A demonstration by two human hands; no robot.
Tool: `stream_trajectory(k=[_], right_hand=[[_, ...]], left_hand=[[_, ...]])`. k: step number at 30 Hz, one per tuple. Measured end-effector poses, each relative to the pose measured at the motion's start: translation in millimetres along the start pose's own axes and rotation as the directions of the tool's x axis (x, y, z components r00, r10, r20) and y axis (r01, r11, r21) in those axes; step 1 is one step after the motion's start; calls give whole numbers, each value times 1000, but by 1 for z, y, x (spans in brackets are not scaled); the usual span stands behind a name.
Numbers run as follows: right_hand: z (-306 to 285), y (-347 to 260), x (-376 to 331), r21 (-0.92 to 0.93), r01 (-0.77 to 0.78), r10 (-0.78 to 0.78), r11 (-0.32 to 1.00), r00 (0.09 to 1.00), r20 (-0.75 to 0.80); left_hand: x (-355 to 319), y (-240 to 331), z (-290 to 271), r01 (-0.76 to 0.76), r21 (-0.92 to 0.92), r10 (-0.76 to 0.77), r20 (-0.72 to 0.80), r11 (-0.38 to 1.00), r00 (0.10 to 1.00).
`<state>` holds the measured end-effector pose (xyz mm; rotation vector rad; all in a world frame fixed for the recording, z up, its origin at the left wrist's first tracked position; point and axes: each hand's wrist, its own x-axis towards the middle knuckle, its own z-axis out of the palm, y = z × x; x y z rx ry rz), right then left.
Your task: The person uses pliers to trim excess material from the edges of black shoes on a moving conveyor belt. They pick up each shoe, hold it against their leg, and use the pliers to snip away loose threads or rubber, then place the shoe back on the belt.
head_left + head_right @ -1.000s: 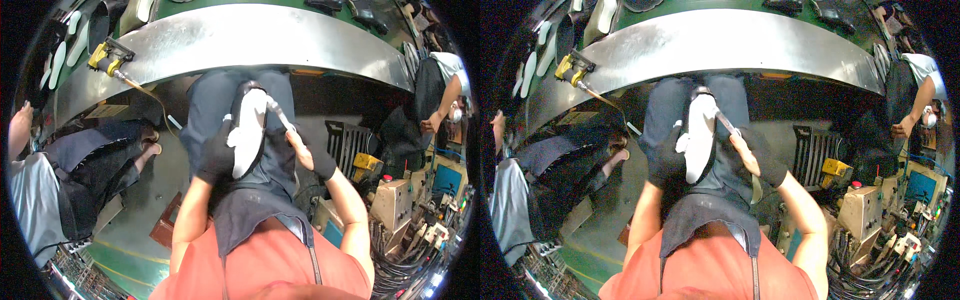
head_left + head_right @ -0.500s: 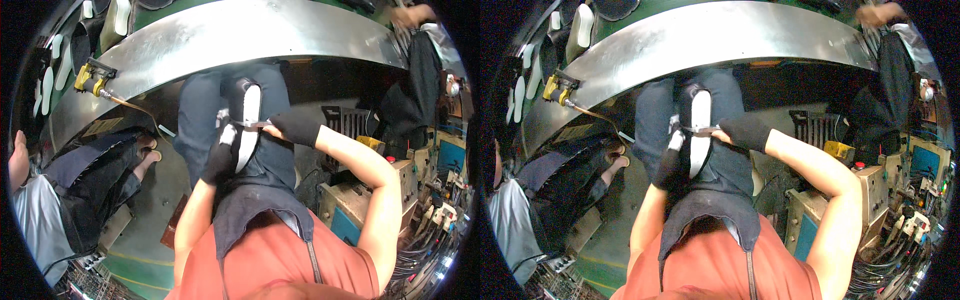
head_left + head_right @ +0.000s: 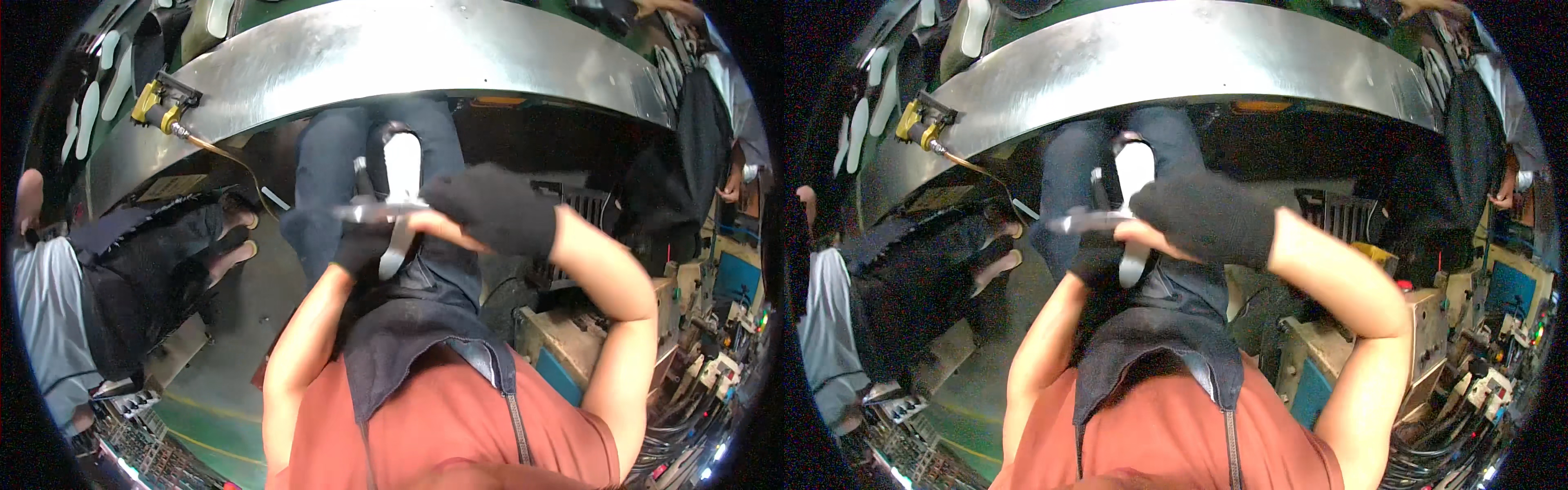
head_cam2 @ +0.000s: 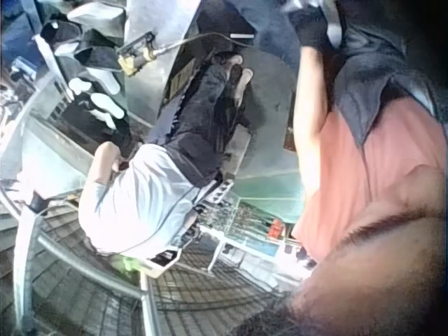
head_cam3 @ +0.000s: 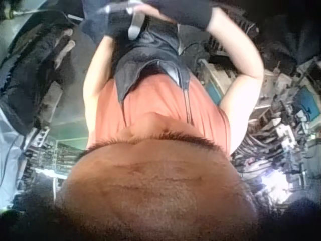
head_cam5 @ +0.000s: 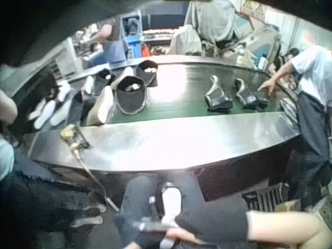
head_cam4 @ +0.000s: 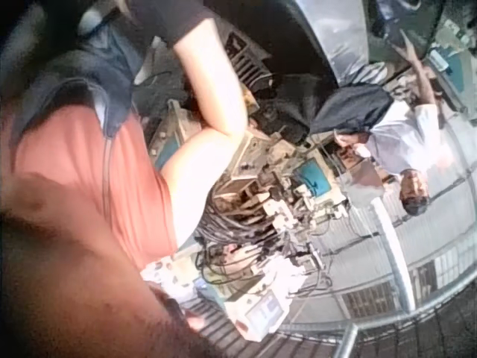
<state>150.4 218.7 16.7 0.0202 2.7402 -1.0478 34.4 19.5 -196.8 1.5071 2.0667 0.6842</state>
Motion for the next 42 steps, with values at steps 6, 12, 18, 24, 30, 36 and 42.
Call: stream_trajectory(k=[6, 12, 18, 24, 30, 36, 42], right_hand=[[129, 55, -52, 398, -453, 437, 798, 889, 136], [132, 55, -65, 552, -669, 616, 498, 721, 317], [67, 22, -51, 359, -581, 550, 730, 812, 195], [64, -21, -31, 349, 32, -6, 937, 997, -75], [116, 1, -48, 203, -211, 225, 956, 973, -47], [145, 24, -60, 372, -518, 532, 770, 843, 72], [148, 11, -147, 567, -533, 719, 628, 676, -160]], left_hand=[[-71, 10, -6, 457, -812, -448, 278, 362, 849], [-44, 25, -21, 579, -815, -329, 549, -9, 768], [-27, 45, 2, 310, -542, -384, -26, 781, 923], [-34, 27, 5, 136, -393, -196, -117, 909, 974], [-47, 48, -41, 274, -512, -252, 113, 814, 961], [-52, 53, -78, 203, -317, -187, 81, 926, 979], [-43, 61, -200, 132, -644, -275, -126, 754, 953]])
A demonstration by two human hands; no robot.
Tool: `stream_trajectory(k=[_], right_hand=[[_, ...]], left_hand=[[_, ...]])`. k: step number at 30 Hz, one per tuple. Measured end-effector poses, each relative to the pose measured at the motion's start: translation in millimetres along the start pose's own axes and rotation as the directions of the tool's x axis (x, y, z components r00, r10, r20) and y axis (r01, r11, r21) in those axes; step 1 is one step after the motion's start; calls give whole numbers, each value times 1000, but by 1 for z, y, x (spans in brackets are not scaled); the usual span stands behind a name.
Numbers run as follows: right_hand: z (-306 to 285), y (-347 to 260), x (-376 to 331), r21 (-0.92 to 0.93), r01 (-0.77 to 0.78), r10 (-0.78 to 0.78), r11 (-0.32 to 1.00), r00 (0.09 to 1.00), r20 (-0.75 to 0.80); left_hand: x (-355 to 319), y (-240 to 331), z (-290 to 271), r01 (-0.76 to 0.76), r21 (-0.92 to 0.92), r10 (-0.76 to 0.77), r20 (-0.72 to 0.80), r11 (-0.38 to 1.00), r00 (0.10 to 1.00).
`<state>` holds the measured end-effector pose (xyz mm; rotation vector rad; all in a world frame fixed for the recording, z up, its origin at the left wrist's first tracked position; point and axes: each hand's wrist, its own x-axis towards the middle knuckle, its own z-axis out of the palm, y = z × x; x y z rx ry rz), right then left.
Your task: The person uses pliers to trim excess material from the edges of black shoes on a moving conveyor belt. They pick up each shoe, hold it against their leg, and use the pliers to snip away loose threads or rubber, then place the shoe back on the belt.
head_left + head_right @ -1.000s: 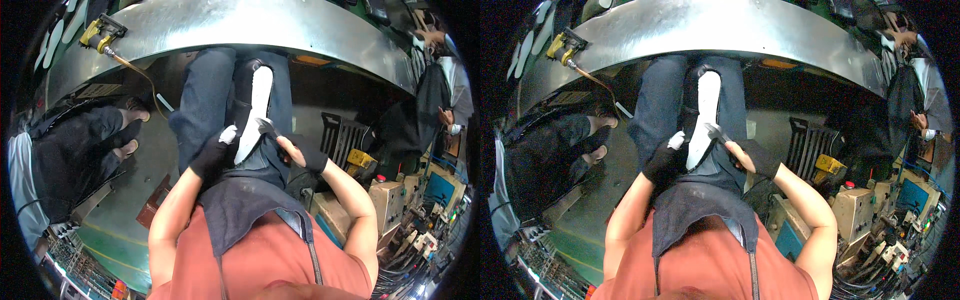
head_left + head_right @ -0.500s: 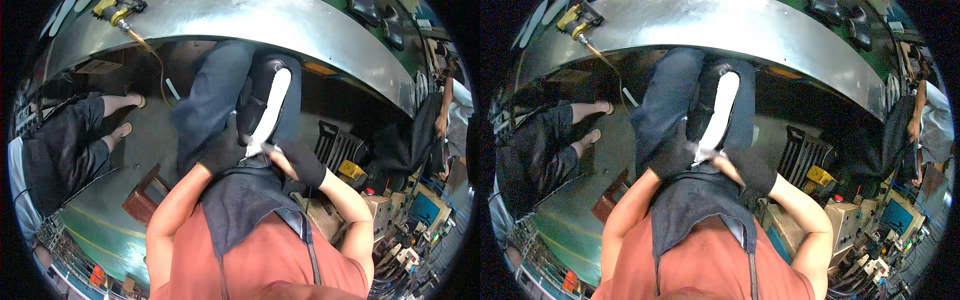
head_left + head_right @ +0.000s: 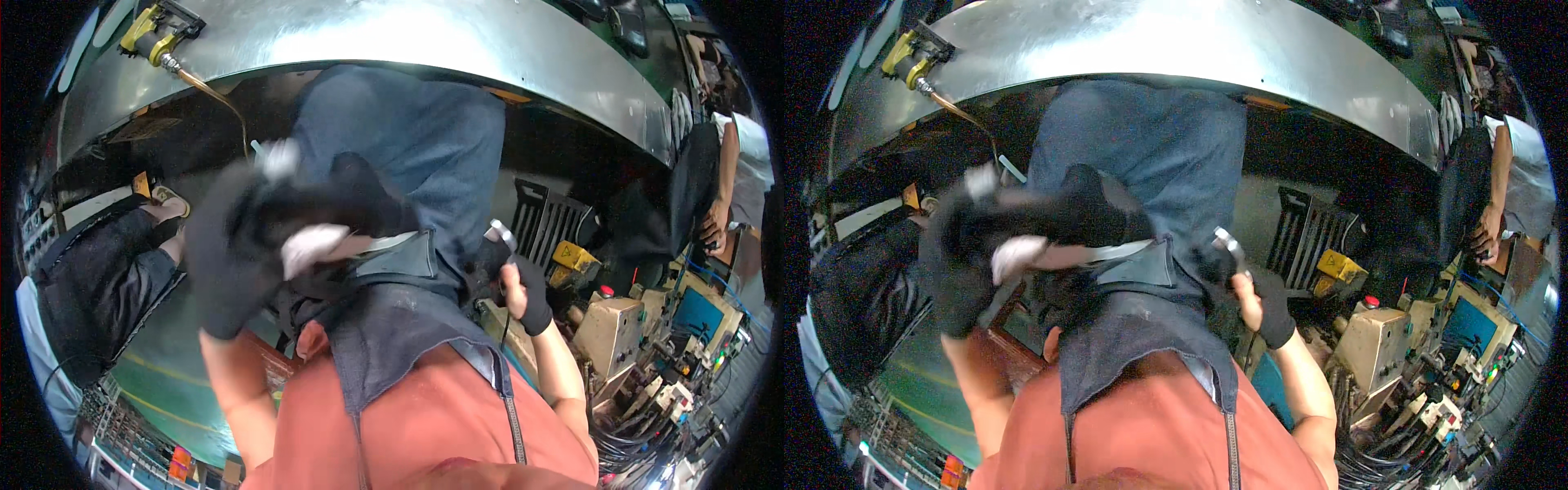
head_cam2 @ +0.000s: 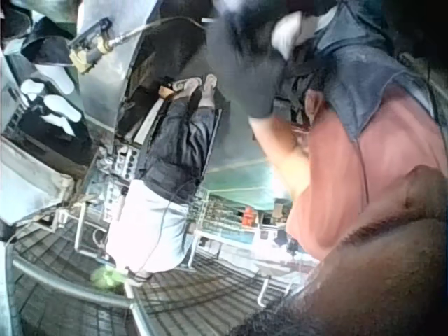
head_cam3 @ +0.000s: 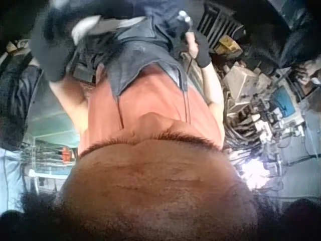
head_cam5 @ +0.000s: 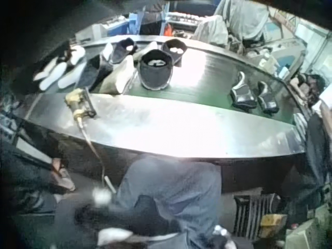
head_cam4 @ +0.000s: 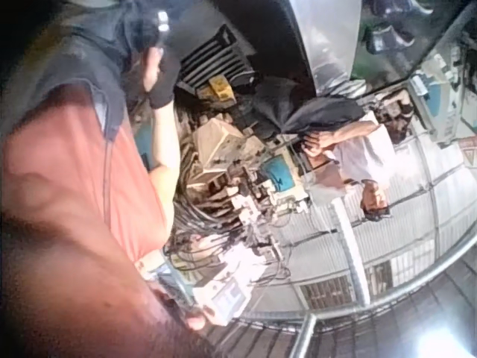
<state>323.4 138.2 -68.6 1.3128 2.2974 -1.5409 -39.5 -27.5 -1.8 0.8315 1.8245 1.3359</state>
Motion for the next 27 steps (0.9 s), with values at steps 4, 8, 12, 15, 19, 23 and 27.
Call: stream_trajectory(k=[4, 8, 12, 15, 19, 23, 27], right_hand=[[3, -33, 9, 242, -45, 51, 969, 998, -20], [-10, -48, 19, 213, -72, 34, 974, 983, 178], [-25, -71, 62, 35, 12, -24, 999, 936, 352], [-19, -77, 108, -415, 339, -83, 844, 847, 524], [3, -107, 94, -666, 374, -228, 645, 927, 299], [-12, -40, 137, -620, 659, -557, 426, 731, 395], [-38, -74, 139, -316, 407, -88, 857, 720, 689]], left_hand=[[69, -72, 98, -304, 193, 319, -54, 933, 946], [31, -125, 122, -12, 64, 13, -12, 998, 1000], [26, -132, 115, 16, 11, -17, 59, 1000, 998], [13, -97, 134, -265, 377, 249, 93, 887, 964], [4, -126, 149, -166, 171, 157, 61, 971, 986], [17, -136, 152, -71, 144, 45, 176, 987, 983], [14, -200, 146, 250, 67, -259, 279, 966, 925]])
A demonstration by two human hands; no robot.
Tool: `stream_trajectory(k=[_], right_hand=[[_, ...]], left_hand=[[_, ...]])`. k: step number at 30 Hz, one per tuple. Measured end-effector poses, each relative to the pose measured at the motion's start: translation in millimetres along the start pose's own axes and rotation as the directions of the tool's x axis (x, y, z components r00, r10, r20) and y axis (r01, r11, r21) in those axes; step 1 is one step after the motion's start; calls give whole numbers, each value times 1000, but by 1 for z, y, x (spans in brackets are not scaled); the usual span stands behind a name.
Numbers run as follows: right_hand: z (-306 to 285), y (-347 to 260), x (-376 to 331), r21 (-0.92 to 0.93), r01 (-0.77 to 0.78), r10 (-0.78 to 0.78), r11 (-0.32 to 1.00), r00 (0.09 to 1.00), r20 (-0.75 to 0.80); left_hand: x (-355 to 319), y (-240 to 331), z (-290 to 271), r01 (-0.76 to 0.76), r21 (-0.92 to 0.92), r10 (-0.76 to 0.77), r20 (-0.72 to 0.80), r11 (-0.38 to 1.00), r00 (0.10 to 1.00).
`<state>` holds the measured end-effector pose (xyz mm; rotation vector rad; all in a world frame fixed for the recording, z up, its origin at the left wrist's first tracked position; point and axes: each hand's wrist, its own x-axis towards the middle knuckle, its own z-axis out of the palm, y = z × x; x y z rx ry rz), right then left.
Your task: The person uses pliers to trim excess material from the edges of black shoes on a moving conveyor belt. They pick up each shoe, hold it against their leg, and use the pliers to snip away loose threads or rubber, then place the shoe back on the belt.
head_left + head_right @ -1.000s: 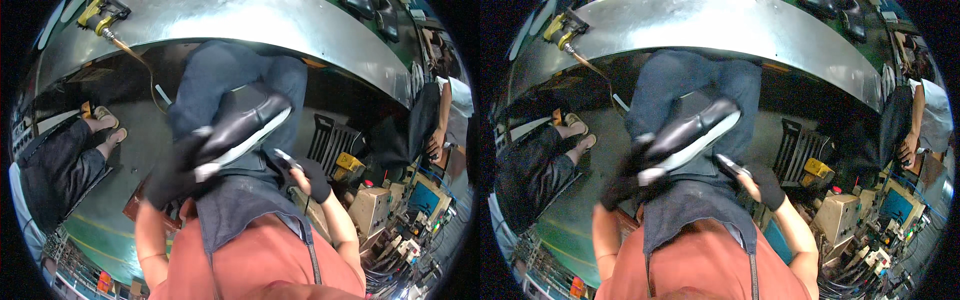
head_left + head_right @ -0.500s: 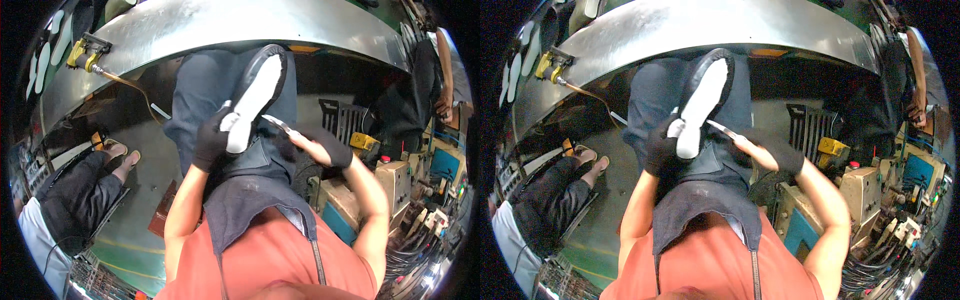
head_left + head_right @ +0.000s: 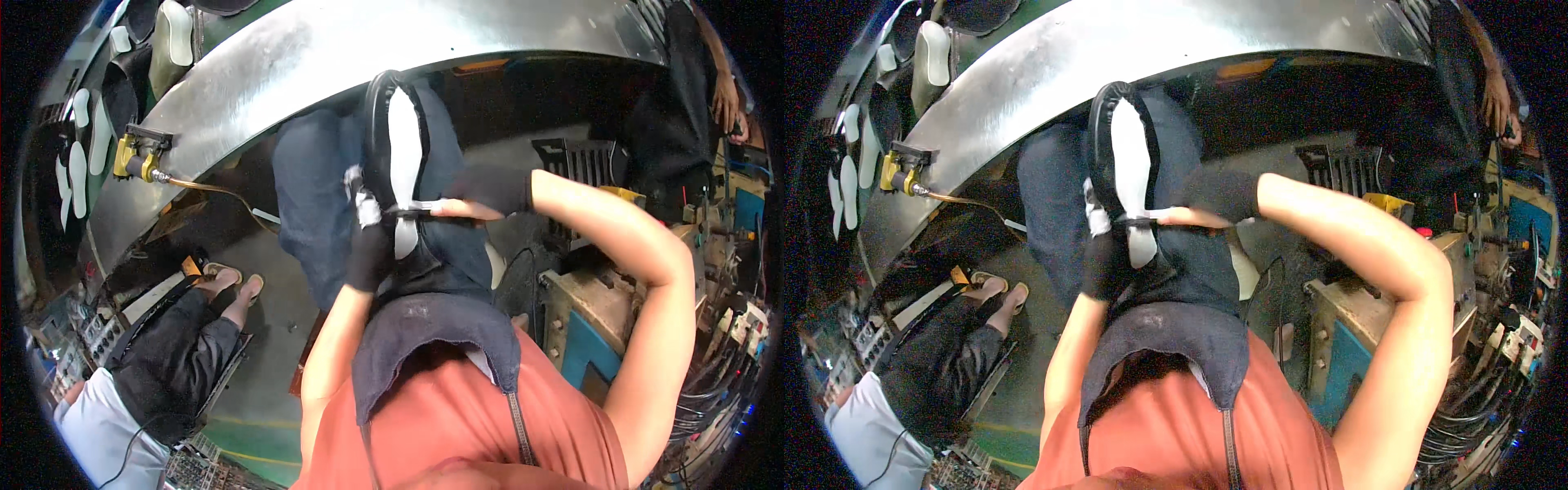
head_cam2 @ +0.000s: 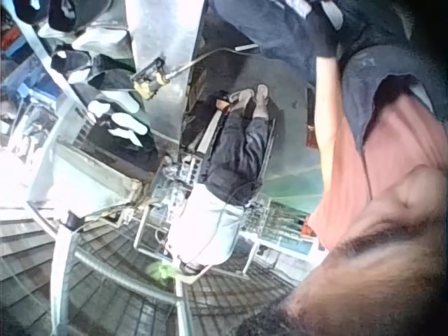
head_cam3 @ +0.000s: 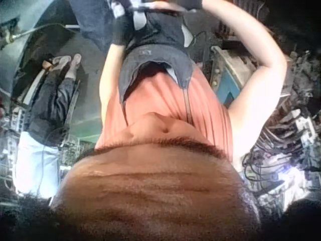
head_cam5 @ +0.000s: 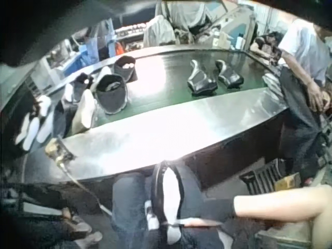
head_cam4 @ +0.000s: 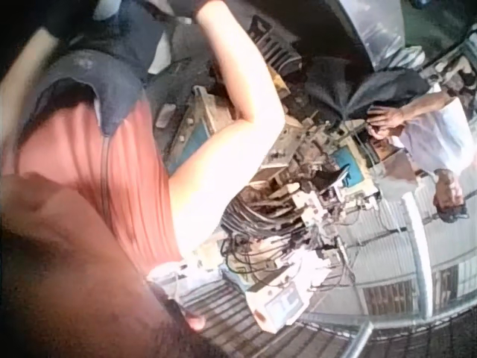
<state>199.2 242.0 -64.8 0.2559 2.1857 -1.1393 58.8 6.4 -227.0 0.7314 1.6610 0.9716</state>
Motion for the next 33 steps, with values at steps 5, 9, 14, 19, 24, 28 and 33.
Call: stream_trajectory(k=[5, 9, 14, 19, 24, 28, 33], right_hand=[[-27, -22, -3, -304, -28, 58, 952, 994, 88], [-26, -102, -5, -402, -191, 208, 896, 978, 0], [38, -59, 20, -366, 511, -591, 778, 792, -152], [55, 13, -25, 54, 55, -24, 997, 893, -449], [15, -49, -42, -74, 49, -75, 996, 913, -401], [1, -42, -8, -146, 352, -373, 924, 754, -541], [6, 11, -42, -151, -51, -57, 987, 774, -631]], left_hand=[[28, 29, 5, -254, 618, 424, -142, 744, 894], [21, 28, -2, -211, 147, 257, -478, 966, 840], [20, 46, -56, -146, -480, 171, 7, 865, 985], [29, 108, -30, -108, -509, -23, -243, 854, 970], [17, 122, -20, -122, -131, 97, -186, 984, 978], [4, 129, -15, -138, -33, 133, -113, 990, 985], [13, 84, -33, -164, 48, 164, 0, 985, 986]])
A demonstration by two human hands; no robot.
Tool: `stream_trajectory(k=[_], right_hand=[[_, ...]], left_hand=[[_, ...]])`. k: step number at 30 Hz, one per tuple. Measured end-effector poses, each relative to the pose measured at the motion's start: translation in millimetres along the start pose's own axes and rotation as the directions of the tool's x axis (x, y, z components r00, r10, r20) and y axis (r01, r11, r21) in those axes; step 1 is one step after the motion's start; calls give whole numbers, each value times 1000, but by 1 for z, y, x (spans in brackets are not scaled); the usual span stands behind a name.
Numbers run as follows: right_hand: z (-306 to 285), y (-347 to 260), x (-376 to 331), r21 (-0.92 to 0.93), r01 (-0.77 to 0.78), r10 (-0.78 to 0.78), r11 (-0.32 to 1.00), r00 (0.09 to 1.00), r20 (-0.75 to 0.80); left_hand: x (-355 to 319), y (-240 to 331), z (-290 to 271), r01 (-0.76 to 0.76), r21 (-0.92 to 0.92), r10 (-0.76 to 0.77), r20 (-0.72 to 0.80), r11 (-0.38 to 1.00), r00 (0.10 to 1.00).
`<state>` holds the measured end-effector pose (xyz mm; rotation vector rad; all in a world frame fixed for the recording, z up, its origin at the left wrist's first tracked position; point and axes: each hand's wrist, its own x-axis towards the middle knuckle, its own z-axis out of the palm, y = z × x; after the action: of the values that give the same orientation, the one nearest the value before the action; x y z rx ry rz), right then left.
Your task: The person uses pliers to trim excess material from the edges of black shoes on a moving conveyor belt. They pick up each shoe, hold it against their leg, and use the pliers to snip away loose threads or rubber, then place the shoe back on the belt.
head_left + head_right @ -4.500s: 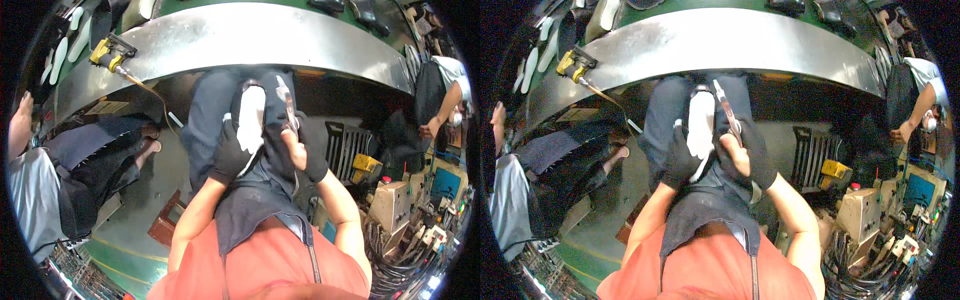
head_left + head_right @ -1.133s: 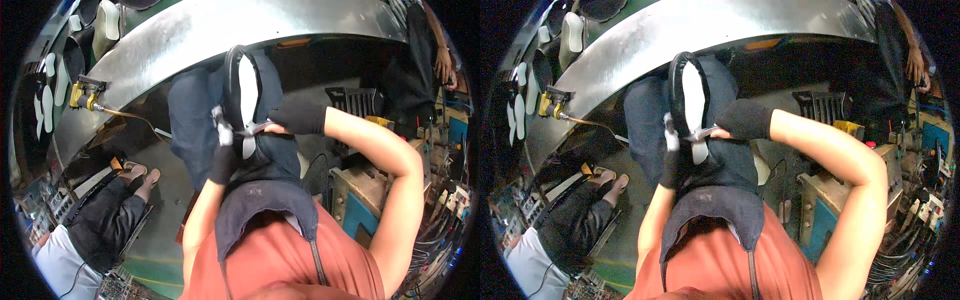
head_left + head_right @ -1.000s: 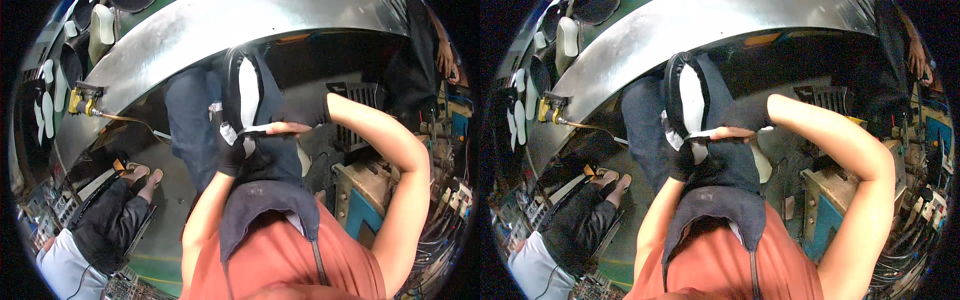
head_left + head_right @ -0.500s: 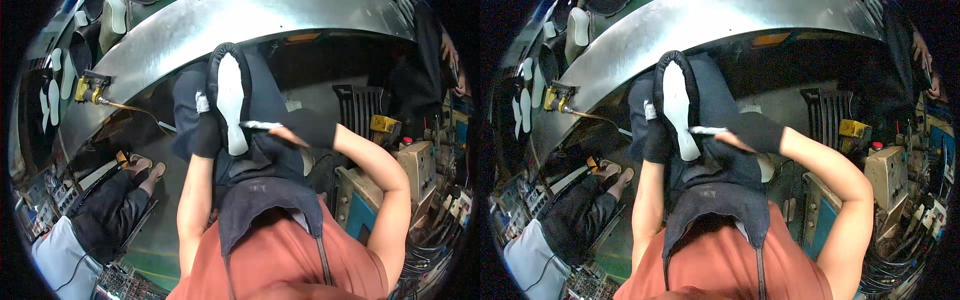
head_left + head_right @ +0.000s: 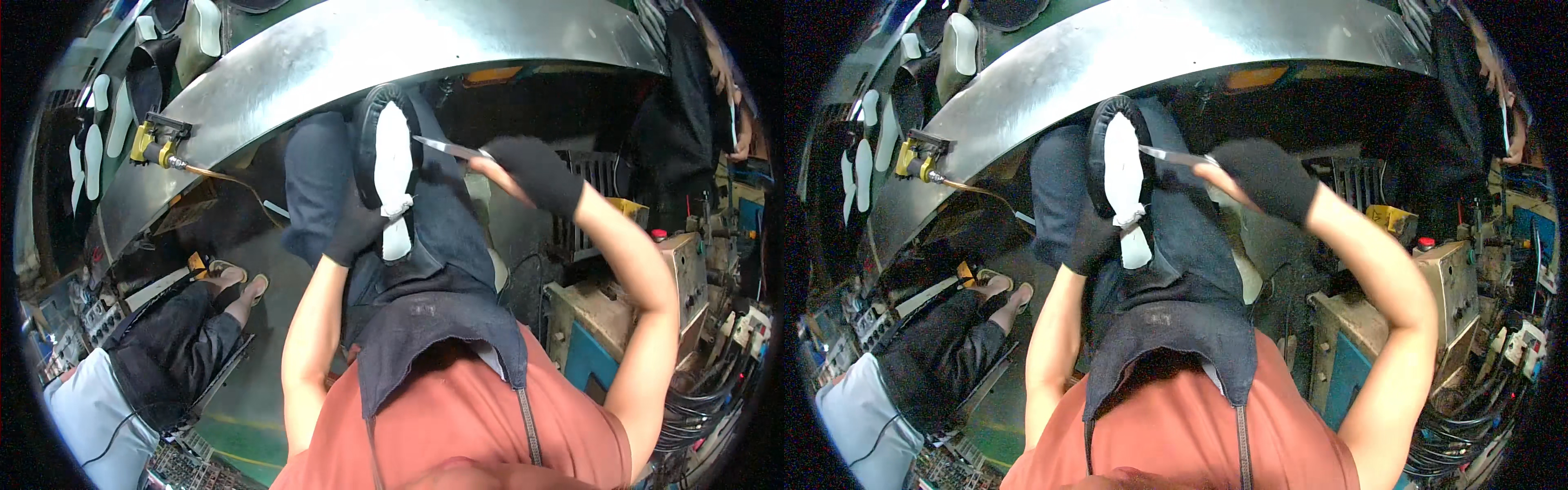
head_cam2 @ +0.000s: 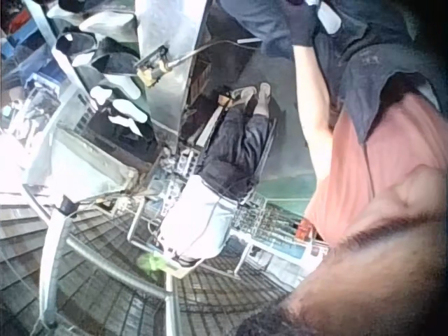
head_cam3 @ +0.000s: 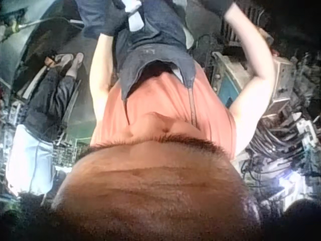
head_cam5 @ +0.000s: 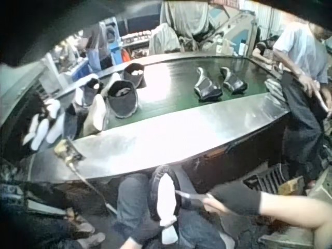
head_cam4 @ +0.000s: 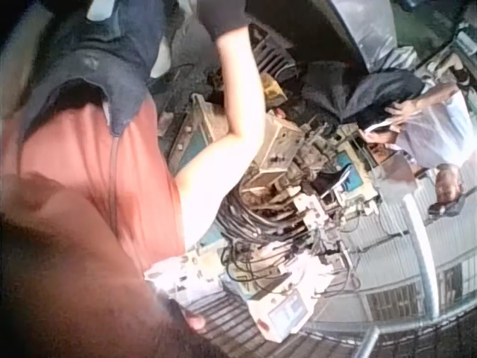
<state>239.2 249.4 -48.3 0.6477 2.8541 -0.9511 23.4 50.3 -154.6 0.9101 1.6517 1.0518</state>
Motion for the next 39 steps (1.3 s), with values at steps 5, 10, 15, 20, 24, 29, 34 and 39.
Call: stream_trajectory(k=[5, 10, 15, 20, 24, 29, 34, 39], right_hand=[[104, -23, -76, 847, -484, 650, 220, 720, 242], [177, -48, -80, 902, -312, 805, 300, 589, -64], [205, -8, -61, 950, -307, 843, -49, 498, 205], [184, 52, -16, 871, -482, 650, -99, 631, 423], [139, 72, 32, 836, -547, 550, -34, 689, 473], [120, 67, 54, 840, -303, 591, 451, 806, -26], [154, 70, 32, 837, -221, 612, 500, 775, -160], [118, 42, 31, 943, -261, 644, 205, 762, 71]], left_hand=[[18, -23, -23, 242, -483, -136, 244, 841, 960], [19, -118, -22, 323, -805, -238, 231, 498, 943], [3, -63, 4, 186, -817, -411, -68, 546, 909], [80, 109, -69, -138, -694, -176, -361, 706, 916], [251, 254, -141, -34, -631, 10, -41, 775, 999], [421, 295, -105, 90, 406, -170, 166, 909, 971], [458, 200, 10, 156, 863, 224, -292, 480, 930], [441, 199, -61, -213, 840, 8, 241, 498, 970]])
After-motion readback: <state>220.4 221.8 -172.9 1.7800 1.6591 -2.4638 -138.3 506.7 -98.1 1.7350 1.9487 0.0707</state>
